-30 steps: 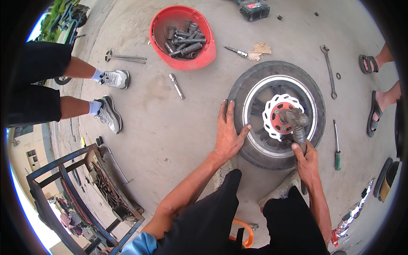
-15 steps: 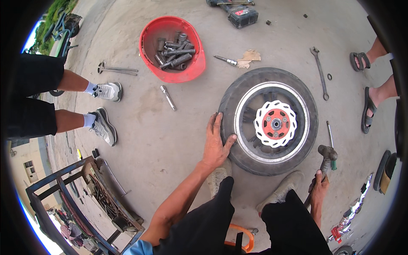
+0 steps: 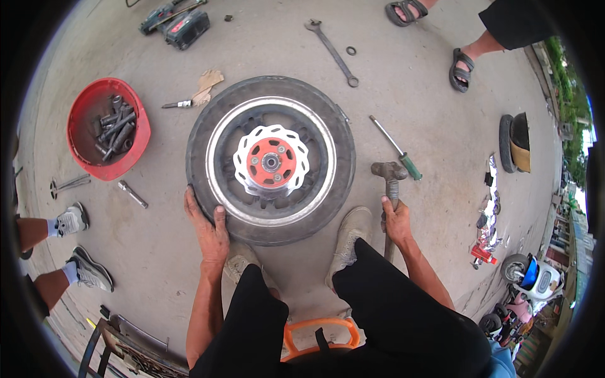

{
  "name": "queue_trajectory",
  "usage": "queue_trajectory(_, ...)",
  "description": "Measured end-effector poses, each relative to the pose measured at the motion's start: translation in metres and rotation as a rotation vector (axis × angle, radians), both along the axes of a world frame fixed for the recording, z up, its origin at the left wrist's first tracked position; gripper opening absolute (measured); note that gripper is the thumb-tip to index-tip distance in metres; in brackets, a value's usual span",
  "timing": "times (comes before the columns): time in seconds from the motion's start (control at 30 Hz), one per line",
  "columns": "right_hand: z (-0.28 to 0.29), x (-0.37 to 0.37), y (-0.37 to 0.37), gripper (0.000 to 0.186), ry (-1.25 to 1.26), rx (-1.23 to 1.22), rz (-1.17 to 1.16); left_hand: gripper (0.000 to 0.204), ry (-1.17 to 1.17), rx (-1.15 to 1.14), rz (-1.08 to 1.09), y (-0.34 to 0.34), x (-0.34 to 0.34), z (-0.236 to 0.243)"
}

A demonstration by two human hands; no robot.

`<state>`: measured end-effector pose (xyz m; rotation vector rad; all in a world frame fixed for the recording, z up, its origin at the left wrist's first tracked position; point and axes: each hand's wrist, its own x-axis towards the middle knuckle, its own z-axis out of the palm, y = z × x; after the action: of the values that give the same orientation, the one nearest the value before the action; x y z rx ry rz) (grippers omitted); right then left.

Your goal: The person repairs a wheel by inserting components into the hub, using a hammer to seat them, and flipping the wheel to work on the brake rotor side.

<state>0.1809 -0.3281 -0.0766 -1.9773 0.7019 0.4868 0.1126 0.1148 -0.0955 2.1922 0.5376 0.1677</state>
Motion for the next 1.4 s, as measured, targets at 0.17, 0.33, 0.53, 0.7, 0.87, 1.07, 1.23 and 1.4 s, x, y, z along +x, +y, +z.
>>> queue_trajectory(0.17, -0.006, -0.009, -0.005, 0.038, 0.027, -0.006, -0.038, 0.08, 0.005, -0.003, -0.01, -0.005, 0.003, 0.008)
queue_trajectory(0.33, -0.012, -0.011, -0.015, 0.044, 0.018, -0.157, 0.14, 0.081, -0.011, 0.026, -0.025, 0.004, -0.001, 0.004)
queue_trajectory(0.53, -0.01, -0.011, -0.022, 0.045, 0.016, -0.23, 0.208, 0.082, -0.015, 0.029, -0.029, 0.001, 0.0, 0.001)
queue_trajectory(0.7, 0.029, 0.002, -0.008, 0.051, -0.47, -0.444, 0.242, 0.085, 0.007, 0.015, -0.01, -0.003, 0.001, 0.005)
queue_trajectory(0.87, 0.108, 0.064, 0.026, 0.042, -0.952, -0.448, 0.517, 0.085, -0.011, -0.035, 0.006, -0.009, 0.007, 0.01)
queue_trajectory(1.07, 0.227, 0.083, 0.124, 0.035, -1.032, -0.204, 1.132, 0.089, 0.031, 0.027, 0.005, 0.008, -0.004, 0.007)
queue_trajectory(1.23, 0.259, 0.063, 0.173, 0.036, -0.903, 0.032, 1.344, 0.089, 0.022, -0.003, -0.03, -0.006, 0.007, 0.007)
queue_trajectory(1.4, 0.265, 0.057, 0.189, 0.037, -0.835, 0.22, 1.386, 0.09, 0.066, 0.052, -0.03, -0.001, 0.002, 0.013)
